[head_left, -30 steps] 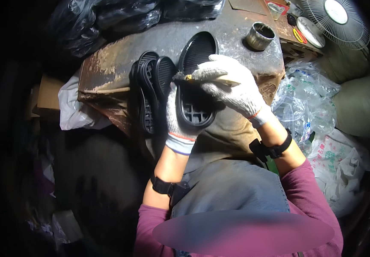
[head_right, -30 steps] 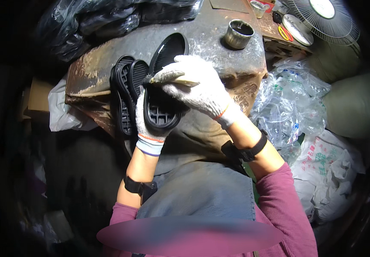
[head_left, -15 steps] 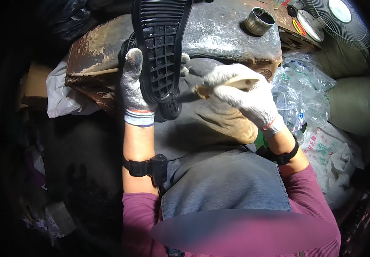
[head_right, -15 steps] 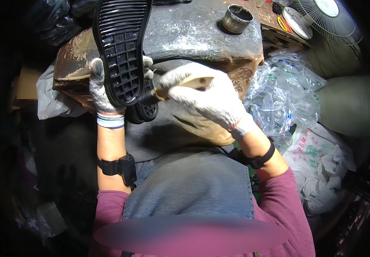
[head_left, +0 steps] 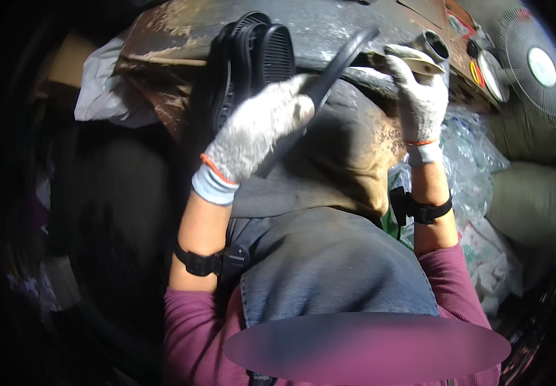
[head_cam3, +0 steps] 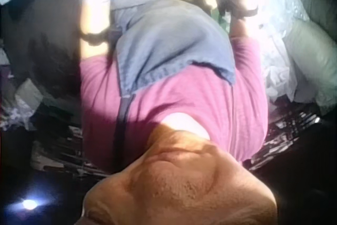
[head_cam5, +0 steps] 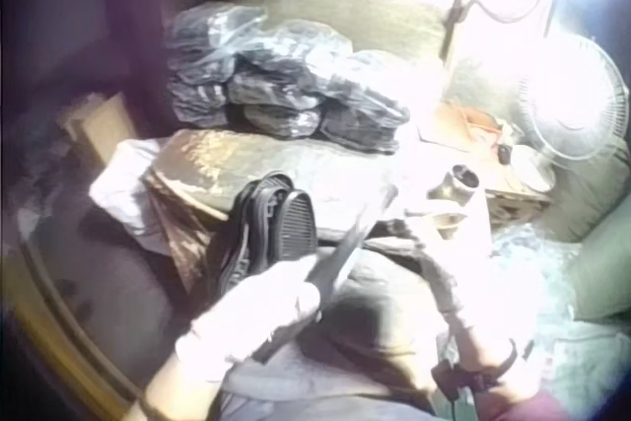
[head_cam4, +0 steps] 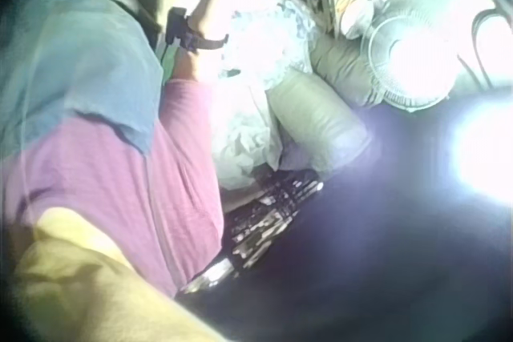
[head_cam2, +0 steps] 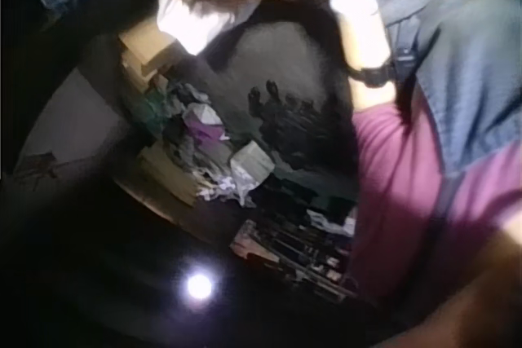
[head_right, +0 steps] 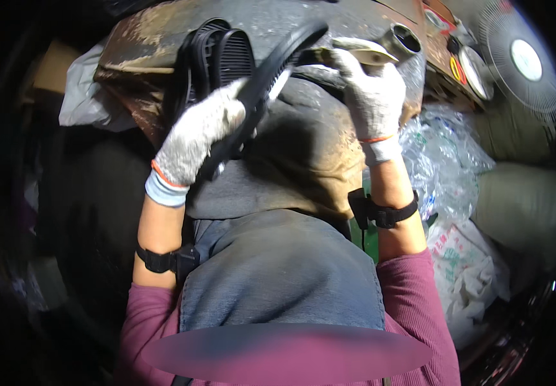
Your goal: Applying adhesive to the underside of shoe soles using a handheld brush at a factory workstation.
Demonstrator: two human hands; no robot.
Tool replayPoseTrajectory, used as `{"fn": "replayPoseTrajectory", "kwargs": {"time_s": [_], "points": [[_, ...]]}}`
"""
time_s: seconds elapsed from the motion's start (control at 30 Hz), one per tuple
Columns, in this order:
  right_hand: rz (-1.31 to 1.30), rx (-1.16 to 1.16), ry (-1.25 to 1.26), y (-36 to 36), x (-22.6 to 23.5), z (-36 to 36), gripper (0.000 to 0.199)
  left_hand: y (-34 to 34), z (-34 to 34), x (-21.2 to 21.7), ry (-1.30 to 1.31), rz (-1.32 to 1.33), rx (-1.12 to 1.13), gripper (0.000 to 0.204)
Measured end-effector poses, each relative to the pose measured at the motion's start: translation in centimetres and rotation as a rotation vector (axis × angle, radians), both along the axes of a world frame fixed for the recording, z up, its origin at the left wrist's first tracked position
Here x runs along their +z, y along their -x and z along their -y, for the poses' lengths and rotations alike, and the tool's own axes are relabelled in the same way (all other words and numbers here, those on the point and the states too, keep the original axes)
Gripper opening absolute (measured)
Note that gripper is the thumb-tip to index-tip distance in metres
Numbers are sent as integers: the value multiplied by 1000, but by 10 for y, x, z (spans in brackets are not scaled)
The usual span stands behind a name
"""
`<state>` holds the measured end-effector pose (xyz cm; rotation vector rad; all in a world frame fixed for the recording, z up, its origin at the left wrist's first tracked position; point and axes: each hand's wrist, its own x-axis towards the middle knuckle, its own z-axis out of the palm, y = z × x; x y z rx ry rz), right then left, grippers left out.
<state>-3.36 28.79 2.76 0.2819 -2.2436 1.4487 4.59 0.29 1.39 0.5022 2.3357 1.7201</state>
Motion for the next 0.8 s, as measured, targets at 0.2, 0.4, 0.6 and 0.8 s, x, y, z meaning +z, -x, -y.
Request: {"fn": "replayPoseTrajectory", "kwargs": {"time_s": [0.2,0.4,0.6,0.8], "points": [[162,261,326,-8,-9,9,23,-144,80,-40,-1370,985,443,77],[-346,114,-579,22,-7,-17,22,-372,121,-86,-1224,225,1366,76],[-586,-64,-624,42,2,-38,32,-495,155,-147,-1461,-183,1816,55],[-639,-61,-633,47,5,-42,36,-375,162,-158,-955,-63,1616,44]]}}
